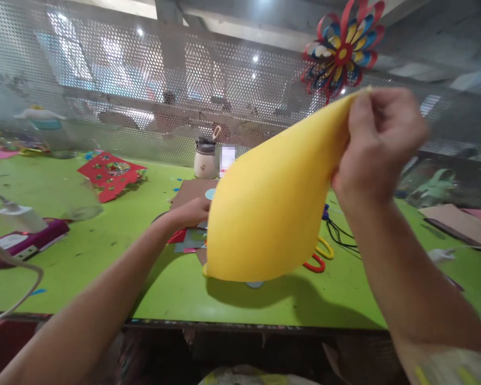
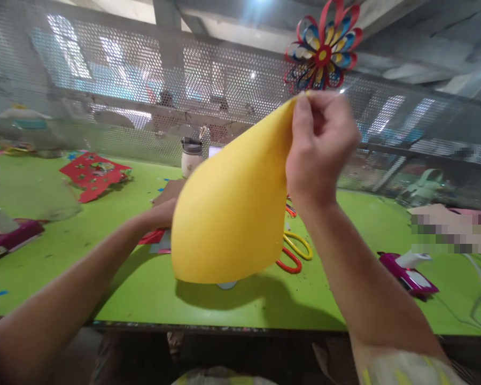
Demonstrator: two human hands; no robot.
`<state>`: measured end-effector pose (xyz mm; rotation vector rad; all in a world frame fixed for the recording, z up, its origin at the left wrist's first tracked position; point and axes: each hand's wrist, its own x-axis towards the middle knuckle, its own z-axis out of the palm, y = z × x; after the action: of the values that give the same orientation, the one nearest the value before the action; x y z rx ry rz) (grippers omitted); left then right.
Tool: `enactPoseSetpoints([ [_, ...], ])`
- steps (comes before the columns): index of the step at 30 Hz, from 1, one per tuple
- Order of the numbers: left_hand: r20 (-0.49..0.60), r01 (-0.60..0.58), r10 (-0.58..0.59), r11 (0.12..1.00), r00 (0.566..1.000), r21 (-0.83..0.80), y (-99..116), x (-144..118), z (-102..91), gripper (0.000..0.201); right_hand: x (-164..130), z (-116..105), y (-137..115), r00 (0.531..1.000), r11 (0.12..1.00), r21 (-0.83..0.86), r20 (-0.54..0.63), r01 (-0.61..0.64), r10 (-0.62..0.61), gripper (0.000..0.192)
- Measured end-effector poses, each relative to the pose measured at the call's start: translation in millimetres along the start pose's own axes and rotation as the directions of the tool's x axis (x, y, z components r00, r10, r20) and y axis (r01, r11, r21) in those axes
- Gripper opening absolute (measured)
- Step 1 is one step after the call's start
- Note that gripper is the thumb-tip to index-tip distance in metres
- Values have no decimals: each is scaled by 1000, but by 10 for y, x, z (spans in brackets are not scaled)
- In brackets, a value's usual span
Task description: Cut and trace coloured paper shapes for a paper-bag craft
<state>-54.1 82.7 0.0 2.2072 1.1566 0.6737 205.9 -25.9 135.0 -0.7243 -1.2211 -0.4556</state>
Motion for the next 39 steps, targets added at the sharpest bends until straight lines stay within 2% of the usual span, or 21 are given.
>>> enactPoseSetpoints([
  [3,-6,44,-46,981,999,-189,-16,-21,-41,40,470,168,195,999,996,-79,6,32,-32,18],
  [5,-47,49,-68,944,997,-326,-32,-8,-77,47,611,262,206,986,982,-101,69,161,-154,16],
  [8,-66,26,-70,858,995,-513,0,12,-113,51,499,447,108,906,914,-131,244,384,-345,16],
  [11,-48,-5,-34,767,998,-642,112,-16,-129,57,82,697,51,846,901,-89,392,425,-361,17],
  [12,-33,-12,-15,718,999,-696,151,-38,-140,60,-101,772,59,799,899,-43,478,435,-364,17],
  [13,-13,-13,4,651,1000,-759,182,-62,-155,63,-296,832,79,732,895,16,569,446,-375,17],
  [15,46,30,26,435,999,-900,203,-108,-198,68,-699,889,142,549,901,124,756,415,-357,14],
  [16,77,70,8,344,997,-936,189,-124,-217,70,-895,884,177,467,905,181,808,385,-360,16],
  [17,115,119,-31,285,993,-951,160,-133,-228,70,-1078,862,212,419,903,217,828,370,-371,17],
  [18,153,171,-87,268,984,-948,119,-133,-224,67,-1246,826,243,394,902,242,836,357,-380,17],
  [21,244,317,-256,300,935,-900,-22,-95,-102,40,-1625,693,309,331,897,313,849,312,-412,16],
  [24,259,367,-332,326,907,-871,-100,-35,136,23,-1827,592,343,317,902,340,853,264,-414,19],
  [28,187,332,-378,365,907,-870,-79,17,350,19,-1900,509,359,345,922,320,859,216,-379,17],
  [32,146,312,-402,384,904,-869,-51,24,330,28,-1829,340,346,405,955,243,867,167,-292,14],
  [36,122,316,-445,392,887,-864,-87,-6,249,29,-1730,-5,334,465,994,111,879,22,-108,14],
  [37,117,320,-457,395,882,-861,-99,-15,238,29,-1718,-104,336,458,997,72,887,-14,-58,13],
  [39,103,321,-478,402,872,-858,-112,-25,226,29,-1715,-287,346,400,998,-7,916,-59,30,11],
])
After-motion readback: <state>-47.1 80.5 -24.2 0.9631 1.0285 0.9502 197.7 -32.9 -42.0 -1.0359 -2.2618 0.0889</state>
